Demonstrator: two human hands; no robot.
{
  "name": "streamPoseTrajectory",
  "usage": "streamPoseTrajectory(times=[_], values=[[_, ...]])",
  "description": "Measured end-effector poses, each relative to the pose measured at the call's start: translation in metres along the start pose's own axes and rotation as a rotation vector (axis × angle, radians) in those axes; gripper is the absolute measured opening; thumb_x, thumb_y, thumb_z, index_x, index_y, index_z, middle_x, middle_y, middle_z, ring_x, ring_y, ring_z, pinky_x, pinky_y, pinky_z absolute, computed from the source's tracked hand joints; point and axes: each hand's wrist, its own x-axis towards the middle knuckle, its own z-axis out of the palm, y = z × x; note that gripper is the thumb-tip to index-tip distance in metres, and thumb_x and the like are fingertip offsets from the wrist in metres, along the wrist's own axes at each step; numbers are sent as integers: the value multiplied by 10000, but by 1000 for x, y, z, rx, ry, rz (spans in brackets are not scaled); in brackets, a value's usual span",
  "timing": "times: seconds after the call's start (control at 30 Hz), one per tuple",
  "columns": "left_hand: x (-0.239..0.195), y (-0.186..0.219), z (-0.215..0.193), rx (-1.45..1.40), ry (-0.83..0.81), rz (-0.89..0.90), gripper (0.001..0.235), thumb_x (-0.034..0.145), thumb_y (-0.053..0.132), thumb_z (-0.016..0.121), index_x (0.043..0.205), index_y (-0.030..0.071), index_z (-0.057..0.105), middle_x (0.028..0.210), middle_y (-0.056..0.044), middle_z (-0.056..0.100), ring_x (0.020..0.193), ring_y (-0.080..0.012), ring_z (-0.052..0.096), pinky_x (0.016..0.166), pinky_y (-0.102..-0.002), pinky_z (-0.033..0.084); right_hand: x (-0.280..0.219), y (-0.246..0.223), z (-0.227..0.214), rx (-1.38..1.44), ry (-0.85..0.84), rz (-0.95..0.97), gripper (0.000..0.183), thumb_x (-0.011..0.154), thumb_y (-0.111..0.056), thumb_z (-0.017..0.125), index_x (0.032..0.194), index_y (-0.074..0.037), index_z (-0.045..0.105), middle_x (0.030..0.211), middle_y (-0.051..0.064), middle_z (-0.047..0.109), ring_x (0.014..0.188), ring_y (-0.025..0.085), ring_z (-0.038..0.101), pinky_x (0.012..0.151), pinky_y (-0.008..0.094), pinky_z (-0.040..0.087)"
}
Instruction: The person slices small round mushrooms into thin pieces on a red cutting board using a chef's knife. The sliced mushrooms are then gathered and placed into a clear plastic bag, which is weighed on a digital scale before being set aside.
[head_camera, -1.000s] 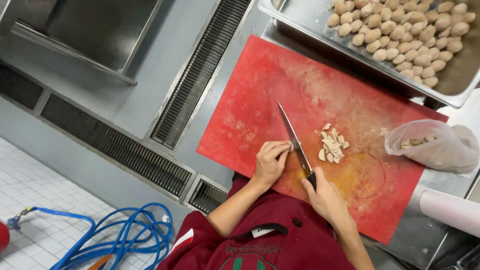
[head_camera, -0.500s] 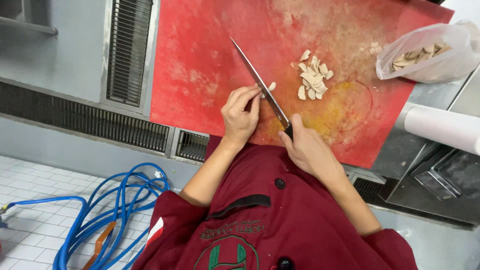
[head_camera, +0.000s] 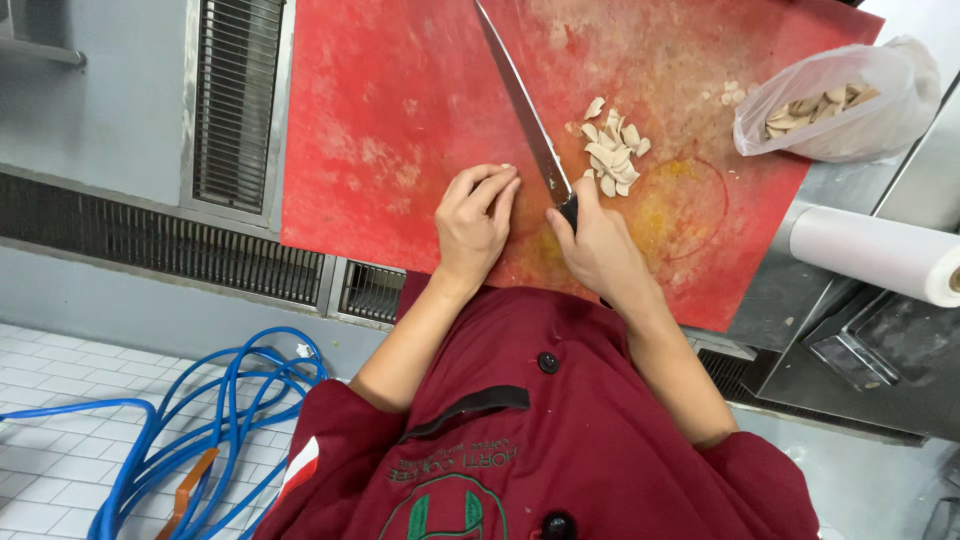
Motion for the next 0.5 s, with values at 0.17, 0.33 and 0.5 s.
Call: streamPoseTrajectory(times=[0.17,0.33,0.5], values=[[1,-2,-1,16,-7,31,142,912,5,751,1050,35,762,1069,-105,755,991,-264,744,863,-351,607,-20,-1,-2,-100,-56,-83,302,1005,-192,635,1096,-8,413,719,302,635,738,531,641,586,588,457],[1,-3,-2,-89,-13,-82,135,921,0,736,1051,32,757,1073,-121,765,986,-256,777,849,-325,626,-1,-11,12,-120,-42,-132,313,1040,-201,613,1097,12,391,717,301,637,729,536,632,588,601,465],[1,-3,1,-24,8,-39,137,899,-3,746,1031,31,760,1045,-119,767,956,-266,769,832,-331,618,-18,-22,2,-236,-69,-90,318,1021,-204,614,1092,18,398,674,301,636,696,542,637,558,609,481]])
